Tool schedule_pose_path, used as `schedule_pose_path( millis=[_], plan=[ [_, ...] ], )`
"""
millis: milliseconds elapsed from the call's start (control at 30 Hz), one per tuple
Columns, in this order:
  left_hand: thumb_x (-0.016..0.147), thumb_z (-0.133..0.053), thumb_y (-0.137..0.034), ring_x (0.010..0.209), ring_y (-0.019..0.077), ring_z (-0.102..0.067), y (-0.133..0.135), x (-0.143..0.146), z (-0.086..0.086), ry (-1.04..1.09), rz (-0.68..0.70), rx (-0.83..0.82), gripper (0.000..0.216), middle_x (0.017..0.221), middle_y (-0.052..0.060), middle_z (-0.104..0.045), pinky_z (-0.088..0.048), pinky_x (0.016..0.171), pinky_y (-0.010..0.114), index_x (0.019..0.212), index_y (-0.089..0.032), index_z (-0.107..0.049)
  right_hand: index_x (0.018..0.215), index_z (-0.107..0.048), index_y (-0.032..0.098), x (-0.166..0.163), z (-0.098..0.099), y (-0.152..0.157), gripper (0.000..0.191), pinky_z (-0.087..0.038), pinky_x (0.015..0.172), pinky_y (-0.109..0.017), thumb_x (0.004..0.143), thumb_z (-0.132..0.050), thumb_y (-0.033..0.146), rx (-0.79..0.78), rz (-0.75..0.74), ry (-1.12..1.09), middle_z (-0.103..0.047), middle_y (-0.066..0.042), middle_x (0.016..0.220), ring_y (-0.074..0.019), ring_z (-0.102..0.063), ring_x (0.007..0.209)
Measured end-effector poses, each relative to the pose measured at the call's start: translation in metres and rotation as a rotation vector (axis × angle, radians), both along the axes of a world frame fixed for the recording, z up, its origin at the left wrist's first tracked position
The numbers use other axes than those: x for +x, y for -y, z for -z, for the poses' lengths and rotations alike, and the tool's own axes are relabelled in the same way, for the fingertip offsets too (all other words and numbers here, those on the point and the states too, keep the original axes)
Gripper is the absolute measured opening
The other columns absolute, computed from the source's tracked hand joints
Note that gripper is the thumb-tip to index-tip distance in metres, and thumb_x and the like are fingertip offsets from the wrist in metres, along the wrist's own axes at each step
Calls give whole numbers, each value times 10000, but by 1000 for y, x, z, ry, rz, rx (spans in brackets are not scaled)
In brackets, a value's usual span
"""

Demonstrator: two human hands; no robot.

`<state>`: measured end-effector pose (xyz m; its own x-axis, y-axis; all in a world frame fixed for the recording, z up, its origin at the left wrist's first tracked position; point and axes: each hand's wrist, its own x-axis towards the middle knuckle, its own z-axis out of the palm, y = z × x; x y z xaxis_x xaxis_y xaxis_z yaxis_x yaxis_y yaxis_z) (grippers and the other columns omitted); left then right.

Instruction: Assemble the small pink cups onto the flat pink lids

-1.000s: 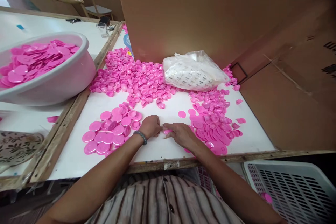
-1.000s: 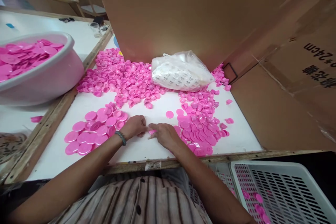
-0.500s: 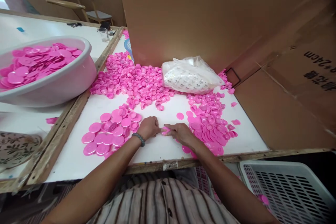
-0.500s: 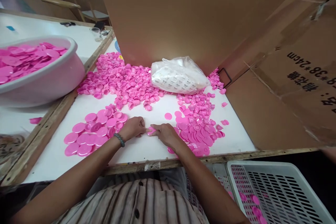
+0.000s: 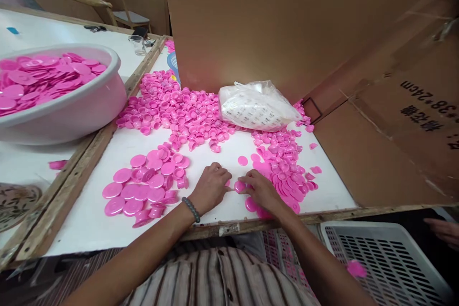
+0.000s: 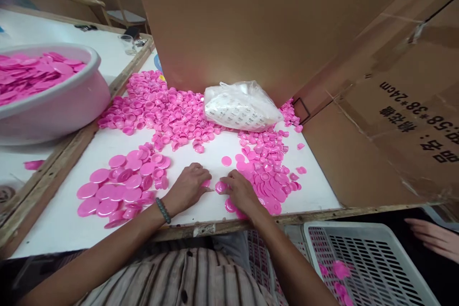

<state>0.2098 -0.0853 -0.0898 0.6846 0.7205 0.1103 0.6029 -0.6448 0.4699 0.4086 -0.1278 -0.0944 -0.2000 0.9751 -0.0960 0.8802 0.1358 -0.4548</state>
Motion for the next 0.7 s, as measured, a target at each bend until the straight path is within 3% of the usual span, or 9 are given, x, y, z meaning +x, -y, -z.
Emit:
schedule_pose_path(
  millis=[200, 367, 500, 700],
  plan=[
    [793, -524, -205, 900, 232, -450, 2, -28, 0, -120, -221, 53, 65, 854, 85, -568, -367, 764, 361, 836, -159, -543, 764, -592, 181, -24, 8, -28, 122, -342, 557, -222, 719, -658, 274, -22, 78, -99, -535, 13, 764, -113, -488, 657],
    [757, -511, -118, 897, 239, -451, 4, -38, -5, -187, -333, 71, 76, 852, 76, -581, -358, 767, 369, 811, -158, -548, 732, -560, 171, -38, 10, -45, 138, -347, 602, -235, 836, -526, 256, 230, -22, -160, -529, -9, 731, -121, -474, 674],
    [782, -547, -228, 922, 239, -452, 1, -31, -5, -120, -331, 97, 82, 882, 68, -583, -342, 818, 387, 837, -167, -545, 797, -599, 170, -40, 6, -53, 147, -384, 676, -257, 852, -510, 274, 281, -180, -135, -571, -39, 799, -148, -502, 779],
    [719, -655, -310, 1004, 249, -461, -15, -12, 5, -76, -352, 103, 281, 901, 67, -611, -268, 937, 429, 920, -159, -531, 906, -617, 168, -51, 0, -102, 159, -405, 699, -270, 862, -478, 231, 367, -95, -70, -573, -57, 896, -164, -503, 845]
  ],
)
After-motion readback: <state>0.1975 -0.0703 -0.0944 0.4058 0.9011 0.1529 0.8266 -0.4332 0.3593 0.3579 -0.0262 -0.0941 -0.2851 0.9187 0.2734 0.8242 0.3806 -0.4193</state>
